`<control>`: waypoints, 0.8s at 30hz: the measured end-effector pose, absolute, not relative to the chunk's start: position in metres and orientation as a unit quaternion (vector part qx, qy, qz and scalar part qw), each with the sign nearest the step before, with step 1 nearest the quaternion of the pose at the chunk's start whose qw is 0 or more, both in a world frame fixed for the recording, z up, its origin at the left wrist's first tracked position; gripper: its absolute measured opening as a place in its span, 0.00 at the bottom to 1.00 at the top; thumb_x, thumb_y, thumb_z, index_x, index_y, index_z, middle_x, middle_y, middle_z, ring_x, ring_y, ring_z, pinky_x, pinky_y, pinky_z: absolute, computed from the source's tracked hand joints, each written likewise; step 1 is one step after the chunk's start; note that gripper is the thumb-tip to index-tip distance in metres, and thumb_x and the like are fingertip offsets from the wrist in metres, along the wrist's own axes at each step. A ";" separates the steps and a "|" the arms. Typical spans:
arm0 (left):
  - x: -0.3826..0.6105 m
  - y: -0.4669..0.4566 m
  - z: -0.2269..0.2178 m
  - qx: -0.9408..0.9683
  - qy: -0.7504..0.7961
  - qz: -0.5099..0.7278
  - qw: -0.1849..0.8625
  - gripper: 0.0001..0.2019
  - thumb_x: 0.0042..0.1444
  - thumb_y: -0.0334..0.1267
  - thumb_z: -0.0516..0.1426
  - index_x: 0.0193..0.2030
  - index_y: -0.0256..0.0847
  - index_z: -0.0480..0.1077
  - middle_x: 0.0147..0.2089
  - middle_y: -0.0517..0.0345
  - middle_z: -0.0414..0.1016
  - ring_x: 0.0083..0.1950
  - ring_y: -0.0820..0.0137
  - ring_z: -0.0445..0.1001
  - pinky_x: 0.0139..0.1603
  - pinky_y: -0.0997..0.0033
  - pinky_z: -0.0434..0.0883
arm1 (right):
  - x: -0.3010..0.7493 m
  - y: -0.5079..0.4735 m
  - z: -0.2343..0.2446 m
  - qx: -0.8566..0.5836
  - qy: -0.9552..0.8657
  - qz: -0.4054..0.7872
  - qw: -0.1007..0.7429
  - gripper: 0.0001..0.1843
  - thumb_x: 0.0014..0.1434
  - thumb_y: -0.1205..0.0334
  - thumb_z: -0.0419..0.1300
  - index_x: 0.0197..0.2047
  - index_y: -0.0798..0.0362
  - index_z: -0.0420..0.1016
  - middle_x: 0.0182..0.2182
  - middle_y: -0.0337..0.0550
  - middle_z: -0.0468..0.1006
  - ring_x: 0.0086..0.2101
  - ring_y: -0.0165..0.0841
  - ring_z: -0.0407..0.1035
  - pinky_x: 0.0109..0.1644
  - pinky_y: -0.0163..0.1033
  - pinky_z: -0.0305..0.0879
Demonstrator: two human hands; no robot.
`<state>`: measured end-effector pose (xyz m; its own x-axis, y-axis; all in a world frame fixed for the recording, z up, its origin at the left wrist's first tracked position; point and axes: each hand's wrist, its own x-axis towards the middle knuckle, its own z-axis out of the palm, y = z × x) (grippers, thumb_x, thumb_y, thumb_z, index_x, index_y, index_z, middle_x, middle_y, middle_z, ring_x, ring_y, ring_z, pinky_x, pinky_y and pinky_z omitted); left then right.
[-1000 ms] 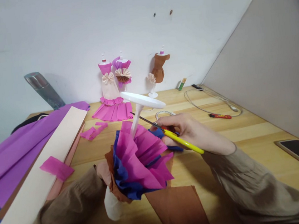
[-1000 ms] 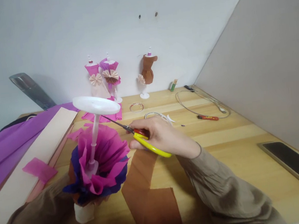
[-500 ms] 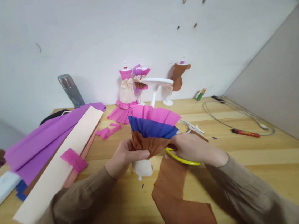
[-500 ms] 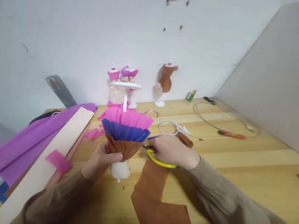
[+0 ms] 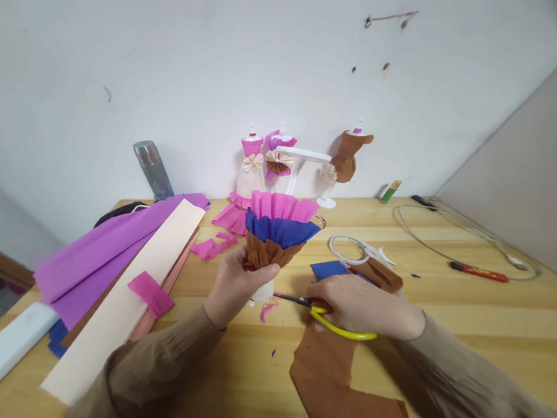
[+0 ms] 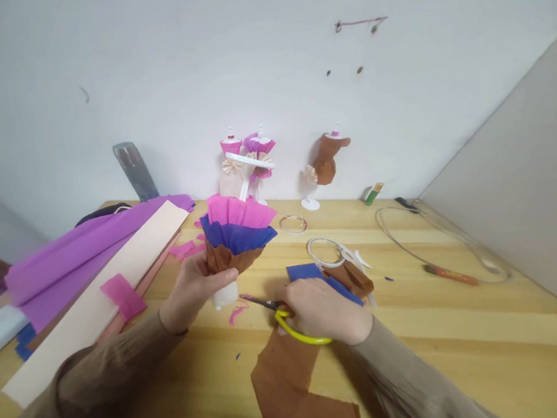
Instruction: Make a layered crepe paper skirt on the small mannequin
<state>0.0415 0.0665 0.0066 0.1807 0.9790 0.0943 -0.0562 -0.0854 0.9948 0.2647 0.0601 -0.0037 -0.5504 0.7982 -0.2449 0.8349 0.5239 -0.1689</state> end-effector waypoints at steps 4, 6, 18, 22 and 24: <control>0.037 0.071 0.005 0.610 0.438 0.521 0.406 0.15 0.45 0.40 0.64 0.22 0.40 0.61 0.24 0.64 0.64 0.29 0.75 0.63 0.31 0.73 0.63 | 0.256 0.057 -0.003 0.451 0.876 -0.153 0.070 0.05 0.55 0.67 0.59 0.35 0.51 0.76 0.31 0.43 0.81 0.31 0.33 0.73 0.31 0.36 0.53; 0.034 0.074 0.006 0.630 0.441 0.527 0.363 0.13 0.46 0.39 0.63 0.23 0.40 0.61 0.25 0.63 0.64 0.30 0.74 0.63 0.31 0.73 0.64 | 0.252 0.056 -0.004 0.443 0.880 -0.157 0.064 0.07 0.56 0.67 0.58 0.38 0.50 0.75 0.32 0.42 0.81 0.32 0.33 0.73 0.33 0.36 0.53; -0.006 0.069 0.059 0.806 0.472 0.269 -0.236 0.04 0.53 0.28 0.57 0.32 0.39 0.72 0.33 0.48 0.77 0.43 0.55 0.73 0.46 0.54 0.67 | 0.248 0.059 -0.019 0.449 0.883 -0.131 0.045 0.04 0.58 0.64 0.57 0.39 0.51 0.71 0.35 0.44 0.80 0.34 0.34 0.72 0.34 0.37 0.51; 0.002 0.072 0.083 0.815 0.486 0.125 -0.288 0.07 0.52 0.24 0.55 0.33 0.36 0.74 0.33 0.43 0.77 0.43 0.50 0.73 0.53 0.39 0.64 | 0.242 0.058 -0.023 0.460 0.877 -0.129 0.046 0.11 0.59 0.65 0.57 0.46 0.52 0.71 0.40 0.47 0.81 0.37 0.36 0.74 0.35 0.36 0.54; 0.007 0.087 0.088 0.830 0.483 0.135 -0.245 0.07 0.51 0.24 0.56 0.27 0.38 0.72 0.29 0.46 0.76 0.44 0.50 0.72 0.57 0.35 0.60 | 0.239 0.057 -0.024 0.458 0.878 -0.132 0.052 0.15 0.58 0.65 0.58 0.50 0.53 0.71 0.42 0.49 0.82 0.39 0.37 0.75 0.36 0.36 0.55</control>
<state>0.0065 0.0866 0.0881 0.4968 0.7350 0.4615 0.8678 -0.4134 -0.2758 0.2394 0.0572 -0.0236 -0.5750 0.7900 -0.2129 0.8177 0.5456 -0.1837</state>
